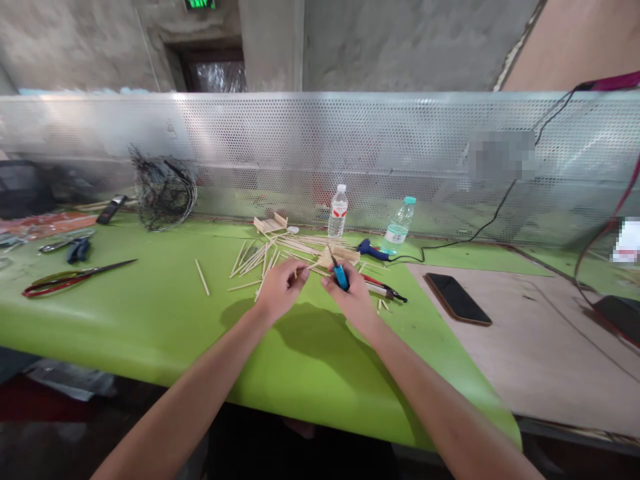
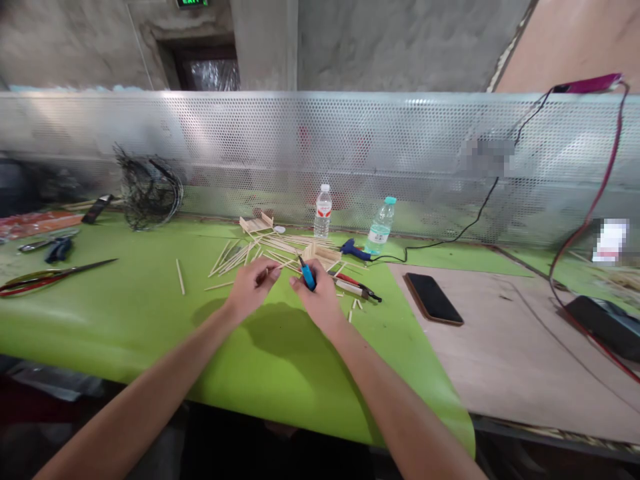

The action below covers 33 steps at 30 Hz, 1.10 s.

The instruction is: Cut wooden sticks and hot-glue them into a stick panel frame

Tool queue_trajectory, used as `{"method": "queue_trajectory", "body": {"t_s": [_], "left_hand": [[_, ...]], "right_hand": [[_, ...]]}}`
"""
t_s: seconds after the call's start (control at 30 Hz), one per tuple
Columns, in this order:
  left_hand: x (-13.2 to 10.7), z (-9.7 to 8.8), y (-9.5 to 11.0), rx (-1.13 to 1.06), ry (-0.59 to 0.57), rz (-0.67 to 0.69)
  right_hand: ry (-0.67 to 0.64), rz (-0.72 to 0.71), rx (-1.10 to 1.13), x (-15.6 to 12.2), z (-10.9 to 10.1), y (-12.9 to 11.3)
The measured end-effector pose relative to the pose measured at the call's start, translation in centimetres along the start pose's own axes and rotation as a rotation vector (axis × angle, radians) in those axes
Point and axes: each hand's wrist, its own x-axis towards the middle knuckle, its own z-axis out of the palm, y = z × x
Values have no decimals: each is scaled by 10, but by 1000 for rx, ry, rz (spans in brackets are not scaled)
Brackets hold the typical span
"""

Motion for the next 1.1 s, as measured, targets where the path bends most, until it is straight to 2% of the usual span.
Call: {"method": "queue_trajectory", "body": {"t_s": [0.2, 0.57, 0.9, 1.1], "left_hand": [[-3, 1, 0, 65, -67, 50], [-5, 2, 2, 114, -241, 2], [-5, 2, -1, 126, -179, 38], [-5, 1, 1, 103, -181, 28]], "right_hand": [[39, 135, 144, 4, 0, -1], [23, 79, 41, 4, 0, -1], [-75, 76, -45, 6, 0, 9], [-84, 84, -35, 6, 1, 7]]}}
